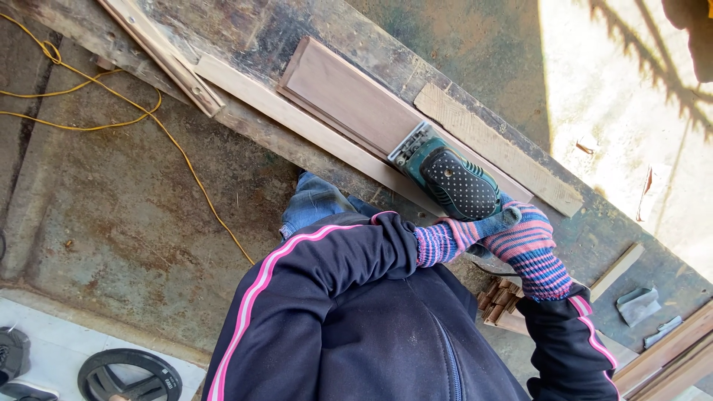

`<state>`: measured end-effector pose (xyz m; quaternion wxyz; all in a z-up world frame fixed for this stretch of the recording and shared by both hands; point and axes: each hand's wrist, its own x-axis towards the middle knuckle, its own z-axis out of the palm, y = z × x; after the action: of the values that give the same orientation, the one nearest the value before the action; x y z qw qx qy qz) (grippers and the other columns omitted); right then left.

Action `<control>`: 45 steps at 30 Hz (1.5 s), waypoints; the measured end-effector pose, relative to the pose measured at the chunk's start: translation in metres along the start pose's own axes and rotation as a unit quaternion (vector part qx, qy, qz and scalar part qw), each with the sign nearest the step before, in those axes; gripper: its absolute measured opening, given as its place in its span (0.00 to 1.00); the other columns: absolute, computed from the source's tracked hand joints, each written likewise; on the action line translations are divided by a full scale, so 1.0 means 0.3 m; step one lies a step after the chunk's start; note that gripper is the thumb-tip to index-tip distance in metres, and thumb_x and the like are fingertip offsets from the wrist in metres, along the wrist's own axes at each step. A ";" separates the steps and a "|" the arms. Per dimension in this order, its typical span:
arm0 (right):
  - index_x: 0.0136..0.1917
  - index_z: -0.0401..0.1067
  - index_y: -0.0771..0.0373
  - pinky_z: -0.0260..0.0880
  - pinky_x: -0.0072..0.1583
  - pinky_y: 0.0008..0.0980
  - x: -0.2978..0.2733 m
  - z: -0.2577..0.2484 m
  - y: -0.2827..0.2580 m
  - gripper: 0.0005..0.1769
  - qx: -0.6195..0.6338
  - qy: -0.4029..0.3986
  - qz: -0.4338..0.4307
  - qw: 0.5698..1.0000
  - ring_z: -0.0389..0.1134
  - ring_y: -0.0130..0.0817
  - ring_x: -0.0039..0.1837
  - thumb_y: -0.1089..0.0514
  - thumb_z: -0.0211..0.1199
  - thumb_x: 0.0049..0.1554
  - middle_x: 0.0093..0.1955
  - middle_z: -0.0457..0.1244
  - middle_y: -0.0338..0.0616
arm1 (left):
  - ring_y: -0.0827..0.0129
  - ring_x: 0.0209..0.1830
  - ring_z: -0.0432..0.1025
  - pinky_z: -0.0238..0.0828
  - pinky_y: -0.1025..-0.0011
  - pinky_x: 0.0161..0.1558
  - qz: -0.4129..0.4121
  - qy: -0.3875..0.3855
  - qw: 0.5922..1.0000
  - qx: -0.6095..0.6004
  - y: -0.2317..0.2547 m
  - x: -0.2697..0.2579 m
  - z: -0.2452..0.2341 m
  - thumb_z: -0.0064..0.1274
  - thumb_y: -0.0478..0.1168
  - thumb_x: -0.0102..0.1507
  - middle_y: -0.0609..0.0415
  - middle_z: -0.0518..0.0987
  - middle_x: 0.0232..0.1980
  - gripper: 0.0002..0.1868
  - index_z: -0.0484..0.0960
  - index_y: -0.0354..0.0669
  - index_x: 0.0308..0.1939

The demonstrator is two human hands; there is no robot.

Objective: Sanding wooden boards using an orbital sander.

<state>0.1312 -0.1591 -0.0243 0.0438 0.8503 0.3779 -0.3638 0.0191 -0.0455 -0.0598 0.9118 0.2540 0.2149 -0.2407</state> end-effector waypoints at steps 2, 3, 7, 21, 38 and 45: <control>0.55 0.76 0.56 0.74 0.55 0.35 0.011 0.000 -0.010 0.24 0.014 0.010 -0.014 1.000 0.73 0.43 0.52 0.43 0.71 0.50 0.50 0.71 0.46 | 0.62 0.51 0.78 0.81 0.63 0.45 0.004 -0.002 1.000 -0.005 0.015 -0.013 -0.007 0.58 0.69 0.57 0.44 0.80 0.57 0.46 0.72 0.42 0.69; 0.55 0.76 0.56 0.74 0.55 0.35 0.018 0.005 -0.014 0.24 0.014 0.010 -0.013 1.000 0.73 0.43 0.52 0.43 0.71 0.50 0.50 0.71 0.46 | 0.62 0.51 0.78 0.80 0.63 0.46 0.006 -0.003 1.000 -0.008 0.020 -0.019 -0.013 0.58 0.69 0.57 0.44 0.80 0.58 0.46 0.72 0.42 0.69; 0.56 0.76 0.57 0.74 0.54 0.35 0.048 0.028 -0.028 0.23 0.035 0.026 -0.034 0.998 0.73 0.43 0.51 0.45 0.71 0.50 0.50 0.71 0.46 | 0.62 0.53 0.77 0.80 0.64 0.48 0.014 -0.007 1.000 -0.017 0.039 -0.036 -0.043 0.58 0.69 0.58 0.45 0.80 0.59 0.46 0.72 0.41 0.69; 0.55 0.76 0.58 0.74 0.52 0.36 0.089 -0.080 -0.155 0.23 0.059 0.022 -0.017 0.998 0.73 0.43 0.49 0.47 0.72 0.49 0.48 0.71 0.47 | 0.63 0.58 0.75 0.77 0.64 0.56 0.053 -0.023 0.997 -0.054 0.150 -0.116 -0.110 0.60 0.66 0.59 0.46 0.78 0.63 0.45 0.71 0.40 0.70; 0.53 0.75 0.59 0.75 0.50 0.36 0.159 -0.303 -0.478 0.25 0.072 -0.016 0.045 0.996 0.73 0.43 0.47 0.47 0.74 0.45 0.44 0.71 0.47 | 0.67 0.60 0.72 0.74 0.69 0.58 0.115 -0.004 0.992 -0.045 0.214 -0.180 -0.248 0.59 0.64 0.63 0.48 0.78 0.64 0.41 0.74 0.40 0.70; 0.51 0.76 0.59 0.75 0.50 0.38 0.194 -0.375 -0.644 0.22 0.000 -0.025 0.072 0.997 0.72 0.47 0.46 0.44 0.72 0.50 0.43 0.70 0.50 | 0.64 0.60 0.73 0.74 0.65 0.59 0.128 0.010 0.989 -0.071 0.292 -0.248 -0.303 0.64 0.60 0.60 0.48 0.77 0.64 0.40 0.74 0.41 0.69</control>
<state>0.0931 0.0530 0.0589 0.0793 0.8659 0.3147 -0.3807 -0.0162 0.0967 -0.0608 0.9486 0.2166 0.2061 -0.1034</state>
